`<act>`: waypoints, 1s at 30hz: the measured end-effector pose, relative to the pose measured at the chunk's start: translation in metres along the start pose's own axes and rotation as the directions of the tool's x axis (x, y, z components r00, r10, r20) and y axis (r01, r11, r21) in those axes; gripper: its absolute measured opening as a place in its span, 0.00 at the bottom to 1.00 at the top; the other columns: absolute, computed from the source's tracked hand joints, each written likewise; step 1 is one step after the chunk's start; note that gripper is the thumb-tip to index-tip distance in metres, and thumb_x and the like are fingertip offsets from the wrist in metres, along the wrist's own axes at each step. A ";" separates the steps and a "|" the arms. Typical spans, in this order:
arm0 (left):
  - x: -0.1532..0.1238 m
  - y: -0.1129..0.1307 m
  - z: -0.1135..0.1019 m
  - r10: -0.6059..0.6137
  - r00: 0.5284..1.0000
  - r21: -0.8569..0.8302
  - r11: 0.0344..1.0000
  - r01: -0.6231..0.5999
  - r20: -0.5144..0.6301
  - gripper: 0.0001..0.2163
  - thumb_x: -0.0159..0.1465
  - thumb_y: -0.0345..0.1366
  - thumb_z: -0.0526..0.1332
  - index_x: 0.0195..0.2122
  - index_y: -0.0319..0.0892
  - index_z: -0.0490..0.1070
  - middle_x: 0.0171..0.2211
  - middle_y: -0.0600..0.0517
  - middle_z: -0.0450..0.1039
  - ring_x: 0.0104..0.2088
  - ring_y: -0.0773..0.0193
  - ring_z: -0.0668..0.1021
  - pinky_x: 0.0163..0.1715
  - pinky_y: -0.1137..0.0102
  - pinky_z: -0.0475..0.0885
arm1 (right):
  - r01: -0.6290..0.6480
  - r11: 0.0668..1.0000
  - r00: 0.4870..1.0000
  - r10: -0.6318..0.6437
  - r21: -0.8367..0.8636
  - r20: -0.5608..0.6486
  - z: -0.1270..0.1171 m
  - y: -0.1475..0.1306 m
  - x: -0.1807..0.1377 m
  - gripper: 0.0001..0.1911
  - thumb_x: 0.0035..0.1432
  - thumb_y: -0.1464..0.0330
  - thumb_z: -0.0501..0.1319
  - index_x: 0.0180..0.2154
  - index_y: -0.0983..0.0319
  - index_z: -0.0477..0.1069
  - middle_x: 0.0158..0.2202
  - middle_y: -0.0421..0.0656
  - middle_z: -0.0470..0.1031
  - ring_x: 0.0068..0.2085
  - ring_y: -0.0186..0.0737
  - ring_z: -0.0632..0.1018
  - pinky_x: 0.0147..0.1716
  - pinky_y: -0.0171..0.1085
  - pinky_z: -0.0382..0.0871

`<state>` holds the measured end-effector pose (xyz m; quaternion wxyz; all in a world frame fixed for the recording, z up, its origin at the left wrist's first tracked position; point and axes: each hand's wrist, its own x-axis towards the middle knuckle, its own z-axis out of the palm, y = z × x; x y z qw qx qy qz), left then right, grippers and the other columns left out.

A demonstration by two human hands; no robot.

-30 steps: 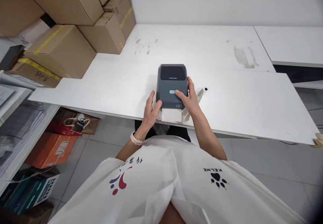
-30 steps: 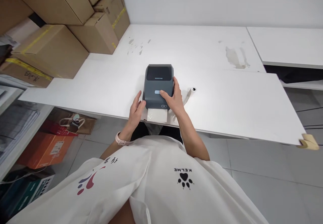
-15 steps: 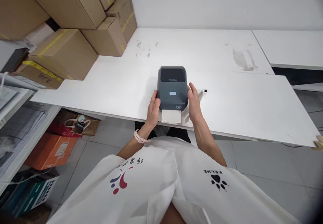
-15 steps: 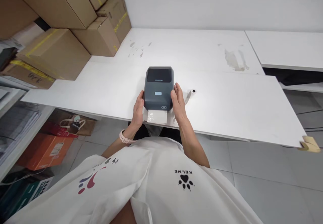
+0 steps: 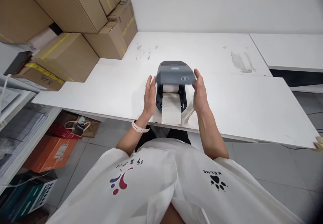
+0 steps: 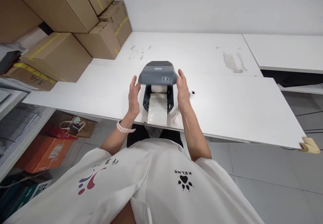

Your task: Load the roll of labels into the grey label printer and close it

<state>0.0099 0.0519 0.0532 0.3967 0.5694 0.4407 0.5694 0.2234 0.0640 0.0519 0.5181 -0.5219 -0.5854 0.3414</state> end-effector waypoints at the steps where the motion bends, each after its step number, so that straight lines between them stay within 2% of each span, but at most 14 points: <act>1: 0.013 -0.002 0.000 0.016 1.000 0.020 1.000 -0.016 0.001 0.28 0.71 0.57 0.48 0.70 0.57 0.54 0.73 0.52 0.57 0.73 0.55 0.59 0.71 0.59 0.57 | 0.044 0.998 0.999 -0.043 -0.040 0.001 0.000 -0.003 0.011 0.38 0.67 0.40 0.34 0.73 0.42 0.39 0.76 0.33 0.47 0.76 0.45 0.51 0.74 0.54 0.49; 3: 0.034 -0.013 0.000 0.002 1.000 0.089 0.996 -0.004 0.020 0.27 0.70 0.51 0.55 0.68 0.52 0.58 0.70 0.48 0.62 0.72 0.53 0.63 0.70 0.58 0.60 | 0.134 0.984 0.991 -0.133 -0.117 0.011 0.002 -0.006 0.037 0.38 0.67 0.40 0.34 0.73 0.42 0.35 0.76 0.32 0.46 0.76 0.44 0.48 0.74 0.55 0.48; 6: 0.051 -0.033 0.002 -0.164 0.986 0.288 0.946 0.151 0.021 0.29 0.64 0.41 0.63 0.67 0.46 0.61 0.68 0.43 0.65 0.70 0.48 0.65 0.67 0.55 0.63 | 0.212 0.957 0.976 -0.216 -0.197 0.003 0.008 -0.001 0.080 0.41 0.66 0.38 0.36 0.74 0.44 0.30 0.76 0.36 0.44 0.77 0.47 0.46 0.74 0.57 0.46; 9: 0.050 -0.044 0.006 -0.312 0.949 0.401 0.877 0.266 0.054 0.35 0.60 0.34 0.62 0.70 0.44 0.57 0.67 0.42 0.67 0.66 0.46 0.70 0.63 0.55 0.68 | 0.188 0.947 0.980 -0.200 -0.261 -0.020 0.012 0.009 0.117 0.43 0.65 0.37 0.37 0.74 0.46 0.28 0.76 0.40 0.42 0.76 0.53 0.46 0.72 0.65 0.44; 11: 0.048 -0.044 0.008 -0.344 0.938 0.434 0.852 0.293 0.042 0.37 0.60 0.32 0.61 0.71 0.43 0.54 0.66 0.42 0.69 0.64 0.47 0.73 0.62 0.56 0.69 | 0.168 0.935 0.982 -0.186 -0.311 -0.030 0.013 0.010 0.132 0.44 0.65 0.38 0.37 0.74 0.48 0.27 0.76 0.44 0.43 0.76 0.57 0.47 0.69 0.69 0.46; 13: 0.047 -0.042 0.009 -0.340 0.940 0.473 0.832 0.291 0.019 0.36 0.59 0.29 0.59 0.71 0.41 0.55 0.65 0.43 0.70 0.63 0.49 0.74 0.61 0.57 0.69 | 0.194 0.892 0.971 -0.234 -0.407 -0.050 0.012 0.003 0.132 0.45 0.66 0.39 0.41 0.74 0.50 0.26 0.76 0.49 0.42 0.76 0.60 0.47 0.67 0.72 0.48; 15: 0.048 -0.041 0.009 -0.323 0.946 0.517 0.812 0.272 0.009 0.35 0.58 0.28 0.58 0.69 0.43 0.59 0.63 0.45 0.72 0.62 0.50 0.75 0.61 0.58 0.70 | 0.252 0.820 0.937 -0.339 -0.514 -0.081 0.011 -0.009 0.119 0.44 0.67 0.43 0.46 0.74 0.53 0.31 0.76 0.51 0.44 0.75 0.62 0.48 0.67 0.70 0.49; 17: 0.050 -0.040 0.010 -0.307 0.952 0.553 0.794 0.254 0.003 0.34 0.57 0.27 0.58 0.68 0.45 0.62 0.62 0.48 0.74 0.62 0.52 0.76 0.61 0.59 0.70 | 0.319 0.761 0.908 -0.416 -0.565 -0.048 0.010 -0.022 0.099 0.37 0.68 0.51 0.49 0.72 0.56 0.45 0.72 0.53 0.56 0.72 0.61 0.56 0.67 0.66 0.54; 18: 0.051 -0.040 0.011 -0.302 0.953 0.571 0.782 0.249 -0.003 0.34 0.57 0.27 0.57 0.67 0.46 0.63 0.61 0.49 0.75 0.62 0.52 0.76 0.61 0.59 0.70 | 0.353 0.746 0.911 -0.412 -0.565 0.024 0.011 -0.027 0.089 0.32 0.68 0.56 0.50 0.69 0.57 0.53 0.68 0.53 0.64 0.69 0.59 0.63 0.66 0.63 0.59; 20: 0.051 -0.040 0.012 -0.301 0.953 0.606 0.755 0.251 -0.019 0.34 0.57 0.26 0.57 0.67 0.46 0.63 0.61 0.50 0.76 0.62 0.52 0.76 0.61 0.59 0.70 | 0.398 0.730 0.917 -0.304 -0.556 0.257 0.016 -0.031 0.075 0.27 0.66 0.62 0.54 0.64 0.58 0.62 0.59 0.51 0.74 0.61 0.56 0.73 0.60 0.56 0.68; 23: 0.051 -0.039 0.013 -0.323 0.946 0.620 0.734 0.277 -0.040 0.33 0.57 0.27 0.57 0.67 0.47 0.64 0.61 0.50 0.76 0.61 0.53 0.76 0.61 0.60 0.70 | 0.417 0.632 0.843 0.000 -0.653 0.538 0.033 -0.027 0.072 0.36 0.58 0.64 0.62 0.67 0.62 0.58 0.59 0.54 0.75 0.59 0.59 0.75 0.56 0.53 0.71; 25: 0.050 -0.038 0.014 -0.327 0.943 0.602 0.742 0.294 -0.057 0.33 0.57 0.26 0.58 0.66 0.49 0.65 0.60 0.52 0.77 0.62 0.53 0.76 0.61 0.61 0.69 | 0.445 0.522 0.790 0.155 -0.728 0.593 0.047 -0.021 0.078 0.46 0.55 0.64 0.66 0.71 0.64 0.51 0.62 0.59 0.72 0.60 0.64 0.74 0.57 0.56 0.69; 27: 0.050 -0.039 0.014 -0.317 0.946 0.570 0.767 0.296 -0.066 0.34 0.55 0.26 0.59 0.64 0.51 0.67 0.58 0.52 0.78 0.61 0.51 0.76 0.61 0.58 0.69 | 0.480 0.471 0.752 0.214 -0.740 0.624 0.057 -0.016 0.085 0.52 0.54 0.63 0.68 0.73 0.65 0.45 0.63 0.62 0.70 0.59 0.67 0.75 0.57 0.57 0.68; 30: 0.050 -0.042 0.013 -0.300 0.952 0.508 0.813 0.285 -0.054 0.34 0.54 0.25 0.60 0.64 0.48 0.67 0.58 0.49 0.78 0.61 0.47 0.77 0.60 0.54 0.70 | 0.468 0.558 0.737 0.182 -0.686 0.651 0.053 -0.015 0.092 0.58 0.51 0.61 0.69 0.74 0.62 0.40 0.66 0.60 0.67 0.60 0.68 0.75 0.57 0.58 0.68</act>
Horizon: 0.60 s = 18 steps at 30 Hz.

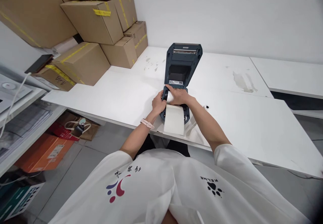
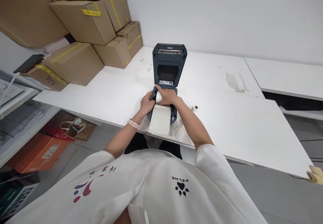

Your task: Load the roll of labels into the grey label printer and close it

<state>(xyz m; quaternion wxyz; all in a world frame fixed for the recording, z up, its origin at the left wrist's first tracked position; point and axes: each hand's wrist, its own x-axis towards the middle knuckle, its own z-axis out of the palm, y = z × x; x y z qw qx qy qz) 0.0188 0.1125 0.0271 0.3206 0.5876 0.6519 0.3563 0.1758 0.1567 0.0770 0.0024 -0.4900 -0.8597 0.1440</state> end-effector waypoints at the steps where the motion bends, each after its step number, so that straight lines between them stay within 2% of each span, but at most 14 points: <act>1: 0.000 -0.001 0.000 0.008 1.000 -0.020 1.000 -0.008 0.004 0.34 0.54 0.26 0.59 0.64 0.47 0.67 0.59 0.48 0.77 0.61 0.47 0.76 0.61 0.54 0.70 | 0.029 0.997 1.000 -0.028 0.078 -0.014 -0.004 0.004 -0.005 0.58 0.49 0.61 0.70 0.74 0.59 0.42 0.68 0.58 0.65 0.62 0.67 0.74 0.58 0.58 0.68; 3: 0.000 -0.002 0.000 0.016 1.000 -0.046 0.999 -0.015 0.006 0.34 0.55 0.26 0.59 0.65 0.46 0.66 0.60 0.47 0.76 0.62 0.48 0.76 0.62 0.54 0.69 | 0.122 0.954 0.992 -0.110 0.273 -0.058 -0.016 0.014 -0.023 0.56 0.48 0.59 0.71 0.73 0.55 0.48 0.71 0.51 0.61 0.65 0.62 0.71 0.62 0.55 0.67; 5: 0.000 -0.003 0.000 0.014 1.000 -0.058 0.998 -0.014 0.006 0.34 0.54 0.26 0.59 0.65 0.47 0.66 0.61 0.48 0.75 0.62 0.48 0.75 0.63 0.54 0.68 | 0.222 0.868 0.974 -0.173 0.444 -0.149 -0.030 0.026 -0.048 0.52 0.47 0.58 0.72 0.70 0.53 0.55 0.70 0.47 0.63 0.66 0.58 0.69 0.63 0.52 0.66; 7: -0.001 -0.005 0.000 0.016 1.000 -0.065 0.998 -0.016 0.003 0.34 0.54 0.26 0.59 0.65 0.48 0.67 0.61 0.49 0.75 0.62 0.48 0.75 0.62 0.54 0.69 | 0.271 0.790 0.955 -0.148 0.549 -0.258 -0.044 0.038 -0.074 0.49 0.45 0.58 0.73 0.67 0.54 0.61 0.67 0.45 0.67 0.64 0.57 0.72 0.62 0.49 0.69; 10: -0.001 -0.007 0.002 0.036 0.999 -0.086 0.996 -0.036 0.001 0.34 0.55 0.26 0.58 0.66 0.47 0.66 0.61 0.49 0.75 0.62 0.48 0.76 0.62 0.54 0.69 | 0.224 0.751 0.930 0.026 0.621 -0.367 -0.053 0.061 -0.098 0.44 0.42 0.60 0.74 0.63 0.54 0.67 0.63 0.45 0.71 0.56 0.55 0.77 0.55 0.48 0.74; 12: 0.000 -0.009 0.003 0.043 0.999 -0.104 0.994 -0.043 0.005 0.34 0.55 0.26 0.58 0.66 0.45 0.65 0.61 0.47 0.75 0.62 0.49 0.75 0.62 0.55 0.69 | 0.152 0.753 0.894 0.172 0.640 -0.415 -0.048 0.081 -0.098 0.41 0.42 0.61 0.72 0.60 0.55 0.69 0.62 0.46 0.71 0.51 0.53 0.79 0.51 0.49 0.76; 15: 0.001 -0.010 0.004 0.041 0.999 -0.118 0.992 -0.040 0.000 0.34 0.55 0.26 0.58 0.66 0.47 0.66 0.60 0.48 0.75 0.61 0.50 0.76 0.62 0.55 0.70 | 0.087 0.717 0.814 0.349 0.692 -0.464 -0.024 0.114 -0.079 0.38 0.41 0.61 0.70 0.56 0.57 0.68 0.56 0.48 0.74 0.51 0.52 0.79 0.51 0.48 0.76; 18: 0.002 -0.010 0.004 0.033 0.999 -0.123 0.992 -0.033 -0.006 0.35 0.54 0.25 0.58 0.65 0.47 0.66 0.60 0.48 0.76 0.62 0.50 0.76 0.63 0.55 0.69 | 0.031 0.658 0.797 0.438 0.752 -0.416 0.005 0.135 -0.053 0.38 0.39 0.60 0.68 0.54 0.59 0.66 0.53 0.50 0.74 0.53 0.51 0.77 0.52 0.47 0.75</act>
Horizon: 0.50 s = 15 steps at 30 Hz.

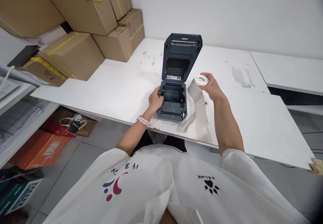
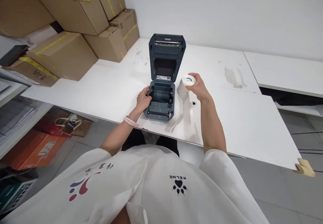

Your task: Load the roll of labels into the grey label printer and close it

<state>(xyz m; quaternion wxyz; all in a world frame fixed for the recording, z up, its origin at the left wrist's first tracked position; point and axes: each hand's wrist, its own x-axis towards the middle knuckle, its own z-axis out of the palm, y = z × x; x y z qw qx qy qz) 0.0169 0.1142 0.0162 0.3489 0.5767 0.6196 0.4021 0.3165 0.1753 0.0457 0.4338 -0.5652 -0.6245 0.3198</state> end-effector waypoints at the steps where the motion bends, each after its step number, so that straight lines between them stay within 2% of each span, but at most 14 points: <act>1: 0.000 0.000 0.000 -0.002 1.000 -0.001 1.000 0.002 0.001 0.35 0.54 0.25 0.58 0.65 0.46 0.66 0.60 0.48 0.76 0.62 0.50 0.76 0.63 0.54 0.69 | -0.035 0.999 0.999 0.035 -0.003 0.008 0.006 0.008 0.003 0.38 0.38 0.60 0.68 0.54 0.59 0.65 0.53 0.50 0.74 0.53 0.51 0.77 0.52 0.47 0.75; 4: 0.001 -0.001 0.000 -0.008 1.000 -0.007 1.000 0.008 0.006 0.35 0.54 0.25 0.58 0.66 0.45 0.66 0.61 0.47 0.75 0.62 0.51 0.75 0.63 0.54 0.68 | -0.131 0.991 0.990 0.132 -0.020 0.057 0.019 0.020 0.005 0.41 0.34 0.63 0.70 0.54 0.61 0.65 0.54 0.51 0.74 0.52 0.51 0.77 0.51 0.48 0.75; 6: 0.001 -0.002 0.000 -0.006 1.000 -0.014 1.000 0.006 0.008 0.35 0.54 0.25 0.58 0.66 0.45 0.66 0.62 0.47 0.74 0.63 0.51 0.75 0.64 0.55 0.68 | -0.161 0.987 0.981 0.161 -0.008 0.107 0.018 0.021 0.001 0.45 0.33 0.64 0.72 0.56 0.60 0.64 0.54 0.50 0.74 0.51 0.51 0.78 0.51 0.49 0.76; 9: 0.003 -0.005 0.001 0.009 1.000 -0.031 0.999 -0.009 0.007 0.35 0.53 0.26 0.58 0.65 0.45 0.67 0.62 0.48 0.74 0.64 0.50 0.74 0.64 0.55 0.68 | -0.153 0.982 0.975 0.131 0.110 0.180 -0.002 0.025 -0.014 0.46 0.38 0.62 0.74 0.60 0.55 0.63 0.59 0.49 0.74 0.56 0.51 0.77 0.56 0.53 0.73; 12: 0.004 -0.006 0.002 0.004 1.000 -0.056 0.998 -0.003 0.003 0.35 0.53 0.26 0.59 0.64 0.47 0.67 0.62 0.49 0.74 0.64 0.50 0.73 0.65 0.55 0.67 | -0.131 0.964 0.980 0.091 0.230 0.175 -0.034 0.037 -0.043 0.39 0.45 0.63 0.71 0.60 0.50 0.65 0.64 0.47 0.71 0.65 0.51 0.72 0.65 0.55 0.64; 15: 0.004 -0.005 0.002 -0.012 1.000 -0.067 0.998 0.012 0.004 0.36 0.52 0.26 0.59 0.65 0.46 0.66 0.62 0.48 0.73 0.64 0.50 0.74 0.65 0.54 0.67 | -0.139 0.975 0.963 0.093 0.173 0.252 -0.049 0.049 -0.077 0.36 0.48 0.62 0.70 0.60 0.49 0.67 0.67 0.46 0.69 0.68 0.52 0.68 0.69 0.56 0.58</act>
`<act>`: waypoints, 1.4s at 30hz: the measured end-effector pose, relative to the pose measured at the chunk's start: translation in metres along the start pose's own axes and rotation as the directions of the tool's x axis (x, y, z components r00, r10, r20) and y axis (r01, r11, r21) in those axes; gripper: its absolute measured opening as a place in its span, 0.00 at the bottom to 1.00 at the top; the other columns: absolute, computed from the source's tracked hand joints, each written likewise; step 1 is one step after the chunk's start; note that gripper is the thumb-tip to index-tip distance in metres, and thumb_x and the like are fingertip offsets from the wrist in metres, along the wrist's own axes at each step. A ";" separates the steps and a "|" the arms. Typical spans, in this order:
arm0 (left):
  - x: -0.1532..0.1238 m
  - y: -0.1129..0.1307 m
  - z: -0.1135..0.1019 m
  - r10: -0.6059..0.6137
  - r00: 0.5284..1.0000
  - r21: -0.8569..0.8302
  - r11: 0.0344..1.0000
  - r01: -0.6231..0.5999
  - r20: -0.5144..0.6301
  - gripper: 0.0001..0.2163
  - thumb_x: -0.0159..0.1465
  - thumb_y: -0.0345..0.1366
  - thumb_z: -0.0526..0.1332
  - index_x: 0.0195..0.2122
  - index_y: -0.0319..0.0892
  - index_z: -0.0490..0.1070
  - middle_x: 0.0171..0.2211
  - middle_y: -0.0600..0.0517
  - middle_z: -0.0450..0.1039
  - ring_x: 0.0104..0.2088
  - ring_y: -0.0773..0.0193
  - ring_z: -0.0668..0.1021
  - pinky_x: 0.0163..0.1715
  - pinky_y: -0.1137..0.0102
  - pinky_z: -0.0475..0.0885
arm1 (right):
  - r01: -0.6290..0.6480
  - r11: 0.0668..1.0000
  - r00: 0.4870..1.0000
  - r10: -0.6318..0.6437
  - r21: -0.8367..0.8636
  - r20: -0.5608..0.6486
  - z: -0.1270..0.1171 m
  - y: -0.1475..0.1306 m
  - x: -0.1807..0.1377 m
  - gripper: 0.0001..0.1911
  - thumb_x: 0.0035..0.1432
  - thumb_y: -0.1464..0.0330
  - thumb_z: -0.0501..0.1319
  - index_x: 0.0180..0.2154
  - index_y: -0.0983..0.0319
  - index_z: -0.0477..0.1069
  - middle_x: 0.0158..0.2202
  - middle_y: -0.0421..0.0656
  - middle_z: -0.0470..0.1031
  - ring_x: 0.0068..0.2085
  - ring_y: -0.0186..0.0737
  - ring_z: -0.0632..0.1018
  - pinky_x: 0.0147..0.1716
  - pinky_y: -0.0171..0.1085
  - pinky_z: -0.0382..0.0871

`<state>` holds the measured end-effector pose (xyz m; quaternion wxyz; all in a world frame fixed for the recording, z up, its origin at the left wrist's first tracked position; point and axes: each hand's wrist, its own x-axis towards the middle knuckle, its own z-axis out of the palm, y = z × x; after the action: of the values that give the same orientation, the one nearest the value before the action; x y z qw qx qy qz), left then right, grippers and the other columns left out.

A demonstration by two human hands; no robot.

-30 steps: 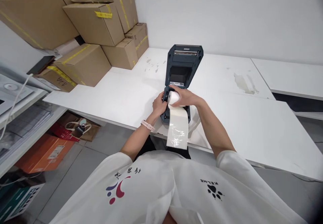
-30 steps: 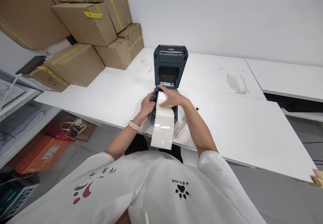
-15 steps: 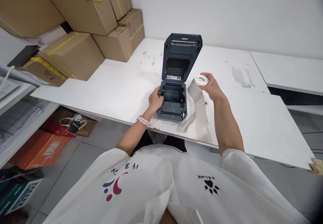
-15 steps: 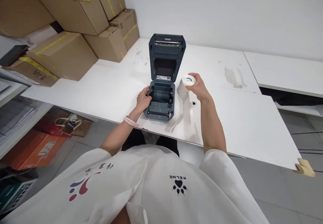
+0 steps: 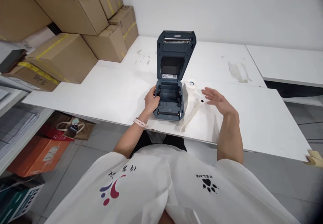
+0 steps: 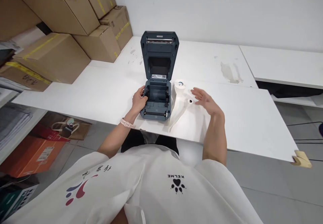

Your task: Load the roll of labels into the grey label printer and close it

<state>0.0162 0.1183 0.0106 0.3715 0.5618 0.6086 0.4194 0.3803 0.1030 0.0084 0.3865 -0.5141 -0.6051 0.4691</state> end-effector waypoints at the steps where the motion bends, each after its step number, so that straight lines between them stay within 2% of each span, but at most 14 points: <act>1: 0.000 0.001 0.000 -0.002 1.000 0.001 1.000 0.002 -0.001 0.36 0.52 0.26 0.59 0.65 0.46 0.66 0.62 0.48 0.74 0.64 0.50 0.74 0.65 0.54 0.67 | -0.019 0.999 0.999 0.021 -0.051 0.041 0.003 0.003 -0.009 0.35 0.49 0.61 0.71 0.59 0.50 0.68 0.66 0.46 0.70 0.68 0.53 0.69 0.68 0.57 0.59; 4: -0.002 0.004 0.000 -0.002 1.000 0.006 1.000 0.002 -0.009 0.36 0.52 0.26 0.59 0.66 0.43 0.66 0.62 0.45 0.74 0.62 0.49 0.75 0.64 0.53 0.68 | -0.056 0.980 0.993 0.074 -0.189 0.094 0.019 -0.006 -0.026 0.24 0.50 0.55 0.71 0.48 0.54 0.75 0.59 0.48 0.76 0.59 0.57 0.76 0.60 0.58 0.68; 6: -0.003 0.005 -0.001 -0.003 1.000 0.000 1.000 0.003 -0.001 0.36 0.53 0.26 0.59 0.66 0.43 0.65 0.62 0.45 0.73 0.63 0.48 0.74 0.64 0.52 0.68 | -0.022 0.983 0.990 0.047 -0.185 0.130 0.029 -0.029 -0.030 0.20 0.53 0.52 0.69 0.44 0.55 0.76 0.52 0.47 0.79 0.51 0.54 0.79 0.53 0.55 0.73; 10: -0.003 0.004 -0.001 0.004 1.000 -0.008 1.000 -0.004 0.007 0.36 0.52 0.26 0.59 0.66 0.46 0.66 0.62 0.48 0.74 0.63 0.49 0.74 0.64 0.54 0.69 | 0.240 0.966 0.933 -0.201 -0.097 0.299 0.045 -0.102 -0.018 0.22 0.58 0.53 0.67 0.51 0.52 0.73 0.49 0.44 0.80 0.49 0.51 0.79 0.50 0.48 0.74; 12: -0.003 0.004 -0.001 0.001 1.000 -0.008 1.000 -0.001 -0.005 0.36 0.52 0.25 0.59 0.65 0.46 0.67 0.61 0.49 0.75 0.62 0.49 0.75 0.64 0.54 0.68 | 0.368 0.903 0.885 -0.268 -0.220 0.380 0.063 -0.133 0.001 0.24 0.59 0.53 0.66 0.54 0.53 0.72 0.52 0.45 0.79 0.52 0.53 0.78 0.51 0.48 0.73; 14: -0.003 0.003 0.000 0.000 1.000 -0.015 1.000 0.000 -0.007 0.35 0.52 0.25 0.59 0.65 0.47 0.67 0.60 0.49 0.76 0.61 0.50 0.76 0.64 0.54 0.68 | 0.447 0.774 0.855 -0.224 -0.448 0.467 0.090 -0.150 0.027 0.22 0.62 0.56 0.63 0.56 0.55 0.72 0.54 0.46 0.79 0.52 0.55 0.78 0.51 0.49 0.72; 17: -0.002 0.000 0.001 -0.005 1.000 -0.031 1.000 0.005 -0.002 0.34 0.54 0.26 0.59 0.64 0.48 0.67 0.60 0.49 0.75 0.60 0.50 0.77 0.63 0.55 0.69 | 0.430 0.470 0.873 -0.001 -0.771 0.487 0.138 -0.151 0.064 0.21 0.60 0.68 0.61 0.55 0.61 0.72 0.52 0.53 0.80 0.51 0.61 0.79 0.49 0.51 0.71; 19: 0.000 -0.003 0.003 -0.012 1.000 -0.046 0.999 0.012 -0.003 0.34 0.54 0.26 0.58 0.64 0.47 0.67 0.61 0.49 0.75 0.60 0.51 0.77 0.62 0.56 0.69 | 0.423 0.300 0.878 0.096 -0.855 0.469 0.163 -0.142 0.079 0.20 0.57 0.74 0.60 0.53 0.64 0.74 0.51 0.57 0.80 0.52 0.62 0.79 0.52 0.52 0.68; 21: 0.003 -0.007 0.005 -0.004 1.000 -0.077 0.997 0.004 0.001 0.34 0.54 0.25 0.58 0.64 0.46 0.67 0.61 0.48 0.75 0.60 0.52 0.77 0.62 0.57 0.69 | 0.439 0.226 0.871 0.129 -0.870 0.473 0.177 -0.133 0.083 0.19 0.56 0.76 0.60 0.50 0.66 0.76 0.49 0.58 0.82 0.52 0.62 0.79 0.56 0.53 0.65; 25: 0.006 -0.013 0.008 0.018 1.000 -0.156 0.988 -0.016 0.017 0.34 0.54 0.25 0.57 0.65 0.43 0.65 0.63 0.47 0.72 0.62 0.54 0.75 0.62 0.61 0.69 | 0.423 0.224 0.895 0.048 -0.878 0.444 0.172 -0.123 0.067 0.23 0.58 0.76 0.58 0.55 0.67 0.74 0.52 0.57 0.80 0.55 0.60 0.78 0.59 0.55 0.62; 29: 0.002 -0.010 0.008 0.019 0.997 -0.232 0.973 -0.002 0.071 0.34 0.55 0.27 0.57 0.66 0.44 0.62 0.65 0.46 0.69 0.63 0.55 0.73 0.61 0.62 0.70 | 0.435 0.394 0.900 -0.202 -0.810 0.386 0.158 -0.121 0.027 0.21 0.65 0.71 0.54 0.56 0.63 0.74 0.58 0.52 0.77 0.57 0.59 0.76 0.57 0.55 0.66; 33: -0.003 -0.004 0.006 -0.005 0.991 -0.350 0.935 0.053 0.135 0.35 0.56 0.32 0.61 0.67 0.44 0.59 0.66 0.44 0.66 0.63 0.51 0.72 0.60 0.60 0.71 | 0.456 0.517 0.890 -0.280 -0.724 0.361 0.162 -0.110 -0.022 0.21 0.71 0.67 0.49 0.54 0.61 0.77 0.58 0.51 0.78 0.58 0.57 0.76 0.57 0.56 0.71; 37: -0.005 -0.001 0.004 -0.041 0.985 -0.406 0.907 0.107 0.168 0.37 0.55 0.33 0.63 0.68 0.45 0.57 0.68 0.43 0.63 0.64 0.50 0.71 0.59 0.59 0.71 | 0.398 0.541 0.907 -0.352 -0.741 0.230 0.178 -0.090 -0.056 0.22 0.73 0.64 0.48 0.59 0.62 0.73 0.64 0.51 0.72 0.65 0.55 0.73 0.62 0.56 0.71; 42: -0.008 0.004 0.001 -0.056 0.980 -0.389 0.912 0.129 0.193 0.37 0.56 0.35 0.65 0.68 0.48 0.56 0.69 0.45 0.61 0.64 0.51 0.71 0.59 0.61 0.70 | 0.402 0.514 0.895 -0.396 -0.758 0.206 0.193 -0.078 -0.068 0.28 0.70 0.54 0.55 0.63 0.63 0.68 0.68 0.54 0.67 0.68 0.57 0.69 0.61 0.56 0.72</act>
<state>0.0194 0.1108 0.0138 0.5508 0.4796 0.5005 0.4649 0.1887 0.0004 0.0345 0.2175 -0.4757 -0.8504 0.0572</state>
